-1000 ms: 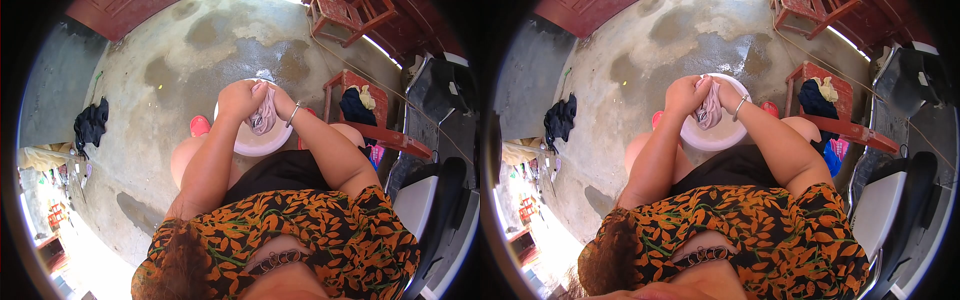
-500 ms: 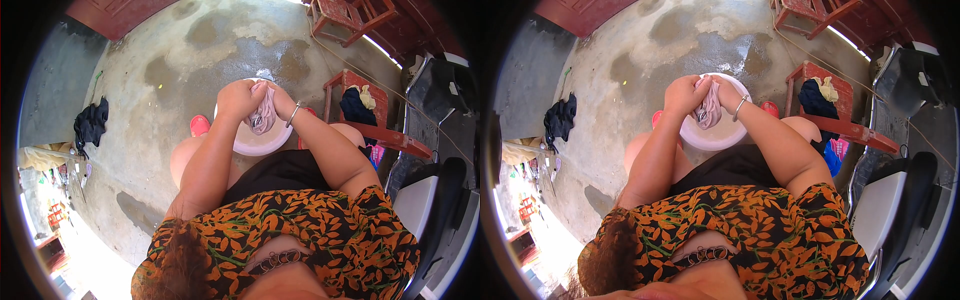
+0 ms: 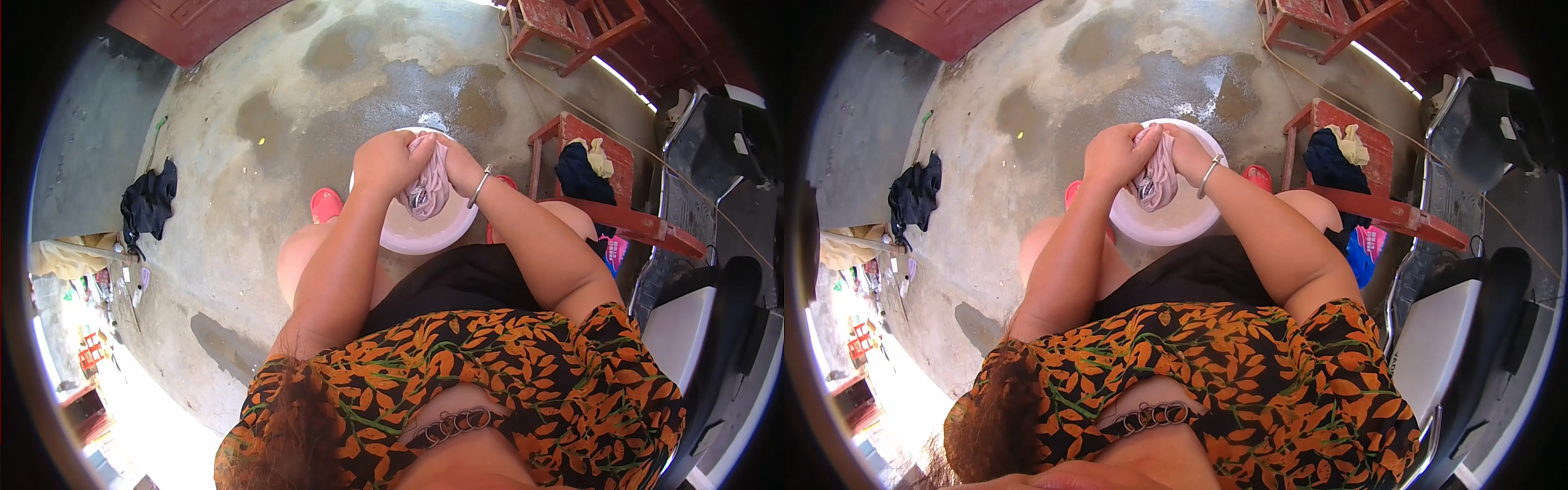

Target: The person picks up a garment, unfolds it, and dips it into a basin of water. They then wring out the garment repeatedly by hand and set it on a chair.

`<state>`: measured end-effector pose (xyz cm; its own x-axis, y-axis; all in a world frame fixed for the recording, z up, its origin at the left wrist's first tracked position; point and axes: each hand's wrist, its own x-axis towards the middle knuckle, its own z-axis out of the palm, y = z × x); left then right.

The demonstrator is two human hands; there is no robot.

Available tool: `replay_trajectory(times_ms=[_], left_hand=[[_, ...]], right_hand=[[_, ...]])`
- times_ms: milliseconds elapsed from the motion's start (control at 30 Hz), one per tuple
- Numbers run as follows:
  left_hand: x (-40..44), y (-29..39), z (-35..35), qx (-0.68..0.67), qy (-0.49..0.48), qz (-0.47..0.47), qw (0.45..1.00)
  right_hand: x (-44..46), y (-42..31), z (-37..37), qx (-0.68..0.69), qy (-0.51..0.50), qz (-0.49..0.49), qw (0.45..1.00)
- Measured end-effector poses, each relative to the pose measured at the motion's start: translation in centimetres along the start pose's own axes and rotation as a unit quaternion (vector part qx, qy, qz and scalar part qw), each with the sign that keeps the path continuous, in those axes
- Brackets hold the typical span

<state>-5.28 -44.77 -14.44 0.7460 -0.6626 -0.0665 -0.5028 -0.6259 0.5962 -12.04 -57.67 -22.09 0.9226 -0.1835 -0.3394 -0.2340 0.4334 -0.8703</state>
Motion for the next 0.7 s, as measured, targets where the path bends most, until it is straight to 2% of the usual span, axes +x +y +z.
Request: replay_trajectory(times_ms=[600, 700], left_hand=[[0.02, 0.1, -0.21, 0.013, -0.004, -0.002, 1.0], [0.04, 0.33, -0.55, 0.027, -0.046, -0.022, 0.998]], right_hand=[[-0.15, -0.09, -0.13, -0.014, -0.012, 0.005, 1.0], [-0.16, -0.2, 0.02, -0.015, -0.009, 0.005, 1.0]])
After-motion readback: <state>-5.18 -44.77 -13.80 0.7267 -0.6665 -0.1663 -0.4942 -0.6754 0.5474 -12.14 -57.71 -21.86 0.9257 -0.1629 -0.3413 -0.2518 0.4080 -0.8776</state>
